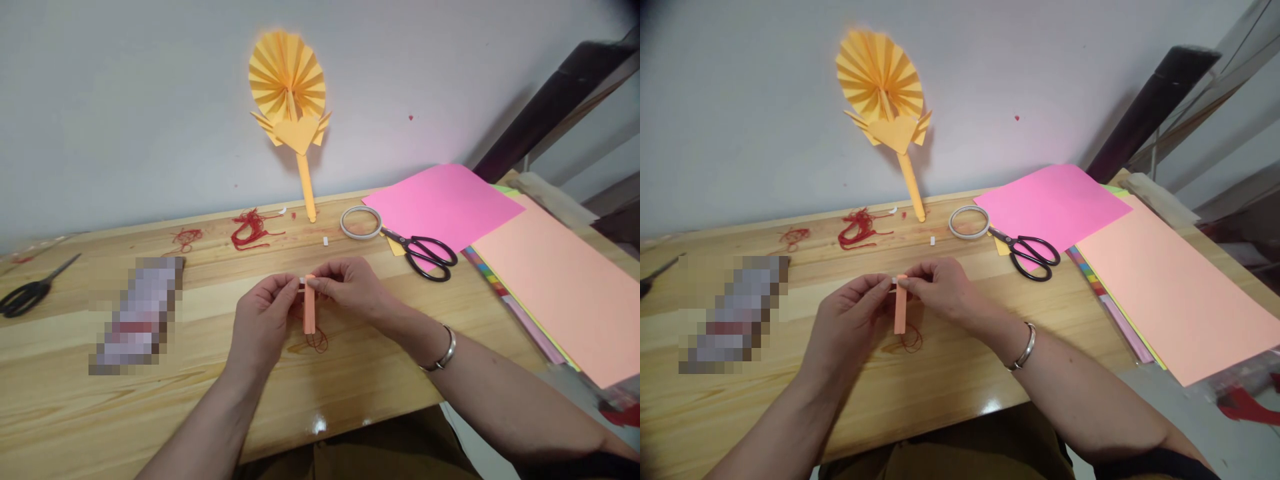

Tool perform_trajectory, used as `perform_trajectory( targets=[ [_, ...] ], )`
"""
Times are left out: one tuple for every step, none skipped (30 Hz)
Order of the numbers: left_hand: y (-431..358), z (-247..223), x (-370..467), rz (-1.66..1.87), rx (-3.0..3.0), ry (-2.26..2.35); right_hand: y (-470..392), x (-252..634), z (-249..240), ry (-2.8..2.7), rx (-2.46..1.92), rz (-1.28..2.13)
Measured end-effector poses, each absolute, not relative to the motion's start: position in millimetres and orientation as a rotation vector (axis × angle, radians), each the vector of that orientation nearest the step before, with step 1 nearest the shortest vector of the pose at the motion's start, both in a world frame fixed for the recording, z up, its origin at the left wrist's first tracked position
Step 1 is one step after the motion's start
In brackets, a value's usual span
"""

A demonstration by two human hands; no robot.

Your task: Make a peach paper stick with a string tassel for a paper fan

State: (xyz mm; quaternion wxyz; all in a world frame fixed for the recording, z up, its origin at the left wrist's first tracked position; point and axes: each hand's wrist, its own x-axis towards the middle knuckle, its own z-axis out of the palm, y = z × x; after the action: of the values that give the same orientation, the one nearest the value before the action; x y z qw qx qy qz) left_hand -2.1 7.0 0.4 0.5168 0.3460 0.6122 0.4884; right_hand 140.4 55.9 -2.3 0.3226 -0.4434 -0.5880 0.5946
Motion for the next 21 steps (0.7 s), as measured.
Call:
perform_trajectory(
  targets=[
    [7.0,0.6,-2.0,1.162,0.815,1.447,55.7,140.3,-1.2,-1.516,-1.177,1.576],
    [7.0,0.7,-1.8,1.158,0.802,1.420,55.7,140.3,-0.2,-1.494,-1.192,1.579],
    [6.9,0.9,-1.6,1.160,0.793,1.389,55.8,140.4,0.6,-1.478,-1.209,1.569],
    [6.8,1.1,-1.4,1.160,0.792,1.360,55.9,140.5,1.0,-1.467,-1.219,1.554],
    [6.6,1.2,-1.1,1.155,0.798,1.338,56.1,140.7,1.1,-1.458,-1.221,1.538],
    [6.4,1.3,-0.9,1.142,0.809,1.327,56.2,140.8,1.0,-1.450,-1.213,1.527],
    [6.2,1.2,-0.7,1.125,0.821,1.329,56.3,140.9,0.6,-1.440,-1.198,1.525],
    [6.0,0.9,-0.5,1.100,0.830,1.338,56.4,140.9,0.2,-1.426,-1.184,1.532],
    [5.9,0.5,-0.5,1.075,0.834,1.354,56.3,140.9,-0.1,-1.412,-1.178,1.542],
    [5.8,-0.1,-0.6,1.054,0.836,1.373,56.2,140.9,-0.3,-1.403,-1.176,1.549],
    [5.7,-0.7,-0.8,1.042,0.840,1.391,56.0,140.9,-0.1,-1.398,-1.177,1.553],
    [5.7,-1.3,-1.1,1.035,0.849,1.409,55.7,140.9,0.3,-1.397,-1.181,1.555],
    [5.7,-1.9,-1.6,1.029,0.862,1.427,55.5,140.9,0.9,-1.398,-1.184,1.556],
    [5.7,-2.3,-2.1,1.026,0.879,1.446,55.2,140.9,1.7,-1.403,-1.184,1.558],
    [5.7,-2.6,-2.5,1.027,0.899,1.465,55.0,140.9,2.4,-1.410,-1.181,1.558],
    [5.7,-2.6,-2.9,1.031,0.920,1.483,54.8,140.9,3.0,-1.419,-1.179,1.557],
    [5.6,-2.4,-3.1,1.035,0.942,1.499,54.6,140.9,3.3,-1.429,-1.177,1.550],
    [5.6,-2.1,-3.2,1.041,0.959,1.514,54.6,140.8,3.4,-1.435,-1.178,1.539],
    [5.5,-1.6,-3.0,1.050,0.970,1.526,54.6,140.6,3.2,-1.437,-1.178,1.529],
    [5.5,-0.9,-2.7,1.060,0.969,1.531,54.7,140.4,2.9,-1.437,-1.174,1.525],
    [5.4,-0.2,-2.3,1.070,0.954,1.527,55.0,140.1,2.4,-1.434,-1.166,1.524]
  ],
)
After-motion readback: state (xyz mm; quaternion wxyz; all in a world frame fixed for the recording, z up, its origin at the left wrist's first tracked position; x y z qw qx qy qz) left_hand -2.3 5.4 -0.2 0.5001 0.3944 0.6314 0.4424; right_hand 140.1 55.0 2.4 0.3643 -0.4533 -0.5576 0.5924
